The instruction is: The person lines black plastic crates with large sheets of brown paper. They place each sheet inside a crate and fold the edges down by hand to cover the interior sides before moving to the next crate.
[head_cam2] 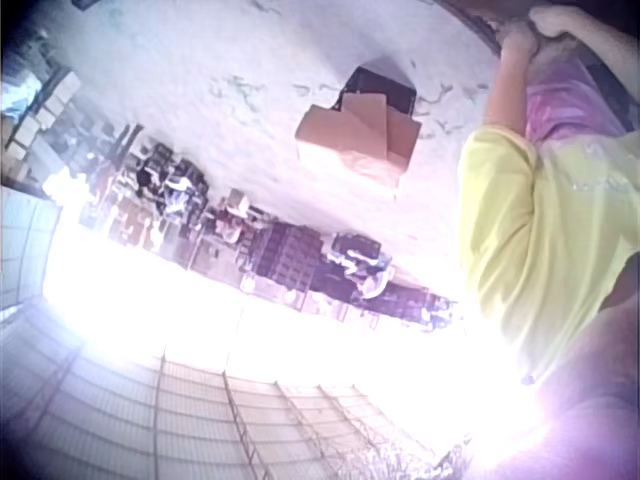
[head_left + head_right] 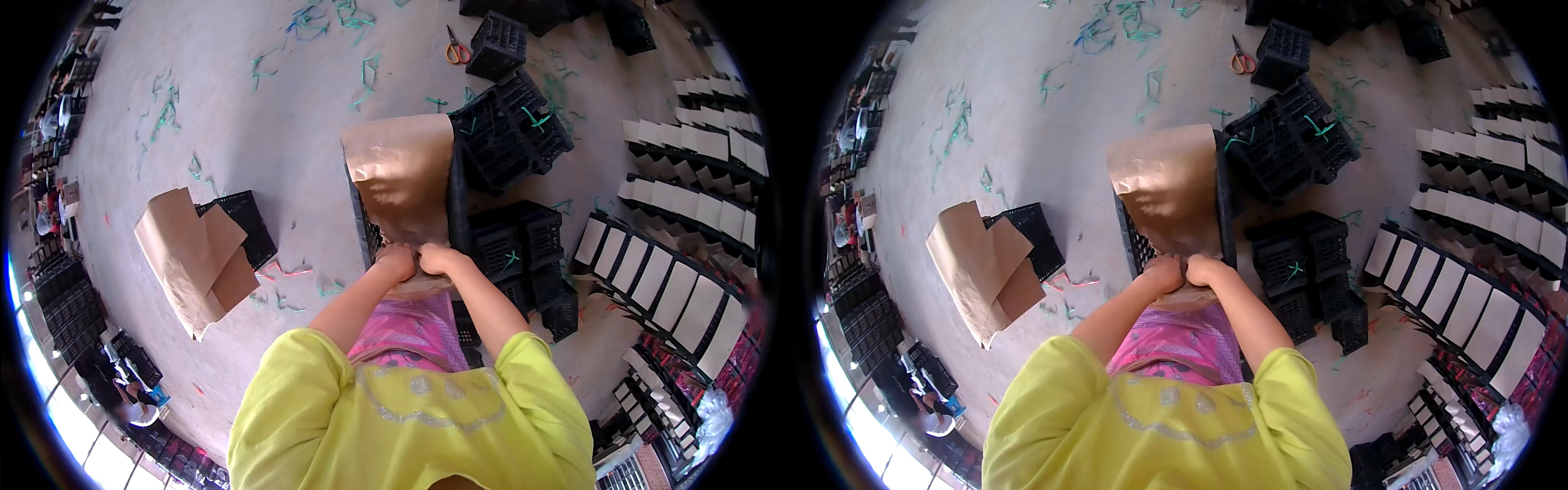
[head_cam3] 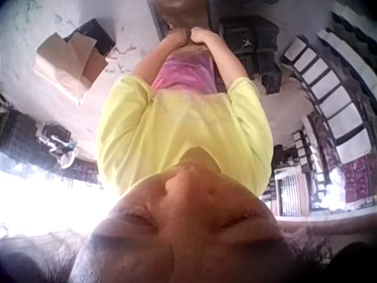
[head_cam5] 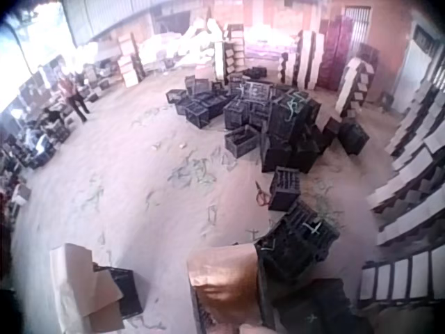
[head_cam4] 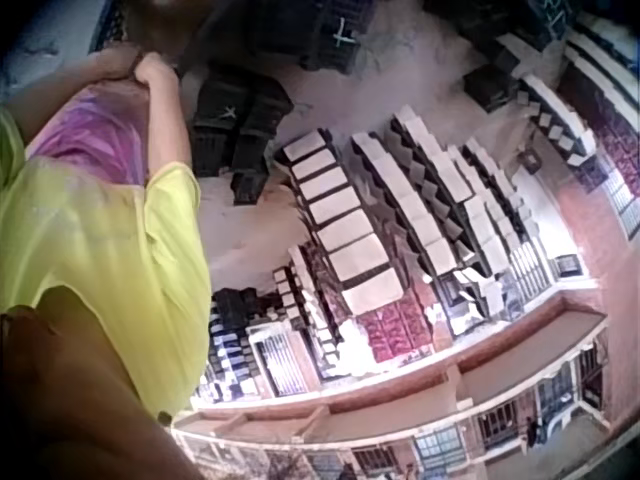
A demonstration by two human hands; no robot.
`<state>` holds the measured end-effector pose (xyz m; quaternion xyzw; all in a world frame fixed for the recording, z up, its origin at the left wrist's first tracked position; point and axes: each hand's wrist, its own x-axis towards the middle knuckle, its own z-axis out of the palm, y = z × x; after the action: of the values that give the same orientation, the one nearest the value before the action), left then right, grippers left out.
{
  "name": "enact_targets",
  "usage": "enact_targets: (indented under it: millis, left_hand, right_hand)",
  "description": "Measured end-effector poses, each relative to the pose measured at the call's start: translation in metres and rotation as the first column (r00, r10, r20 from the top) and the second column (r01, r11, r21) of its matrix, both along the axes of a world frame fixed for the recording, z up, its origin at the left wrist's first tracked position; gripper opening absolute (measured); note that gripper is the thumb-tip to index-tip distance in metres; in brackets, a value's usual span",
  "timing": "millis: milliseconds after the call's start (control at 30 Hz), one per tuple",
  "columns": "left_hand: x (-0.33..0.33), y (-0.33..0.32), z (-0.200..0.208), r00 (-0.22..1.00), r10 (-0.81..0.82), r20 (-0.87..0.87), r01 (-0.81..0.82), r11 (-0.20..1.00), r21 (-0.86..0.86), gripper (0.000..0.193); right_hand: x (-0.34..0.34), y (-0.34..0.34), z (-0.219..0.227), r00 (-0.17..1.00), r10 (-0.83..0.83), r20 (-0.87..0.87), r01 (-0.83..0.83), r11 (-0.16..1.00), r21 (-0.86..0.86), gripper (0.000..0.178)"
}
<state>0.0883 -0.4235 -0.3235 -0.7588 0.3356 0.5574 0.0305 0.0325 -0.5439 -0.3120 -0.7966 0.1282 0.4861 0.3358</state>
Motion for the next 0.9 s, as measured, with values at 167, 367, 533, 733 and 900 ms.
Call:
enact_targets:
  millis: [167,367,533,733,900]
  left_hand:
    - [0.002,-0.012,0.02,0.843,-0.445,0.302,0.451,0.891,0.052,0.038]
    - [0.003,-0.016,0.005,0.944,-0.328,0.041,0.314,0.929,0.197,0.051]
    - [0.009,-0.019,0.007,0.958,-0.288,-0.011,0.285,0.94,0.185,0.068]
    - [0.01,-0.021,0.014,0.967,-0.254,-0.005,0.25,0.946,0.205,0.06]
    - [0.018,-0.023,0.015,0.977,-0.211,-0.015,0.21,0.964,0.163,0.056]
  right_hand:
    - [0.011,0.007,0.006,0.97,0.178,-0.167,-0.218,0.939,-0.267,0.036]
    - [0.023,0.001,0.01,0.996,0.086,0.037,-0.074,0.962,-0.263,0.036]
    - [0.077,0.01,0.012,0.832,-0.134,0.538,0.179,0.983,-0.032,0.03]
    - [0.125,-0.017,-0.039,0.858,-0.297,0.419,0.388,0.91,-0.149,0.029]
    - [0.125,-0.017,-0.043,0.799,-0.418,0.432,0.446,0.894,0.04,0.025]
